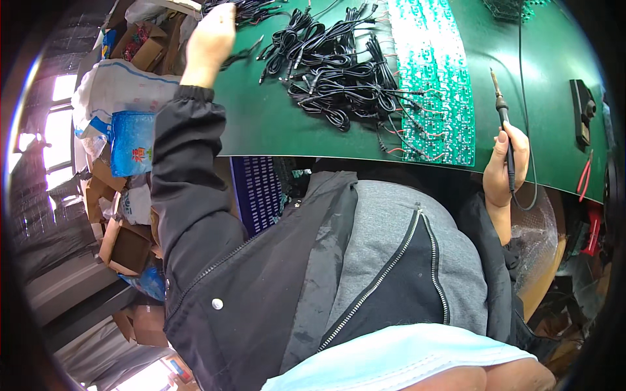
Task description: Soldering wires or components onto a printed circuit board.
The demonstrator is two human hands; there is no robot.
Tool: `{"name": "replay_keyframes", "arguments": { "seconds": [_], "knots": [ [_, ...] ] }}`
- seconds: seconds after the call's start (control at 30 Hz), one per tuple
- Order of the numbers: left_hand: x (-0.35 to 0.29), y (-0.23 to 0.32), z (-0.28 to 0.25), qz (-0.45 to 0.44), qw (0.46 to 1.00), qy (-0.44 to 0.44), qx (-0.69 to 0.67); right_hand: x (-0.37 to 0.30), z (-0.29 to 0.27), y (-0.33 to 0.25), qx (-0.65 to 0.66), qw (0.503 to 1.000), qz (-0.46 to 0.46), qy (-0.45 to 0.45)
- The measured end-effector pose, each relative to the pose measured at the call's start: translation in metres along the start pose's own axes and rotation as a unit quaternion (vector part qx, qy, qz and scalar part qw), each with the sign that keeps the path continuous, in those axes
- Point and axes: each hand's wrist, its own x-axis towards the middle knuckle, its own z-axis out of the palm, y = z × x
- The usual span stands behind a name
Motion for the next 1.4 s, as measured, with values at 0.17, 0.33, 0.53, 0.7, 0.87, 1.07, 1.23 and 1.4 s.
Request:
{"name": "replay_keyframes", "arguments": {
  "seconds": [0.17, 0.33, 0.53, 0.7, 0.87, 1.07, 1.23, 1.4],
  "knots": [
    [0.053, 0.012, -0.018, -0.023, 0.994, -0.015, -0.109, -0.003, -0.003, 0.003, -0.005, 1.0, 0.0, -0.011],
    [0.083, 0.081, 0.064, -0.002, 0.957, -0.169, -0.237, 0.0, -0.002, 0.001, 0.006, 1.0, -0.002, -0.007],
    [0.101, 0.092, 0.058, -0.429, 0.693, -0.165, -0.556, -0.004, -0.001, 0.006, 0.005, 1.0, 0.013, 0.011],
    [0.059, 0.002, 0.038, -0.445, 0.623, -0.106, -0.635, 0.0, -0.001, 0.004, 0.029, 0.999, -0.02, 0.0],
    [0.07, 0.051, 0.018, -0.188, 0.839, -0.433, -0.27, -0.001, -0.003, 0.002, 0.014, 1.0, -0.017, 0.002],
    [0.052, 0.032, -0.009, -0.268, 0.776, -0.416, -0.391, -0.001, -0.003, 0.003, 0.012, 1.0, 0.005, 0.005],
    [0.012, -0.018, -0.016, -0.235, 0.827, -0.418, -0.292, -0.002, 0.003, 0.005, 0.01, 1.0, -0.003, 0.009],
    [0.026, -0.042, 0.034, -0.023, 0.967, -0.202, -0.151, 0.0, 0.002, 0.003, 0.007, 1.0, -0.007, 0.003]
  ]
}}
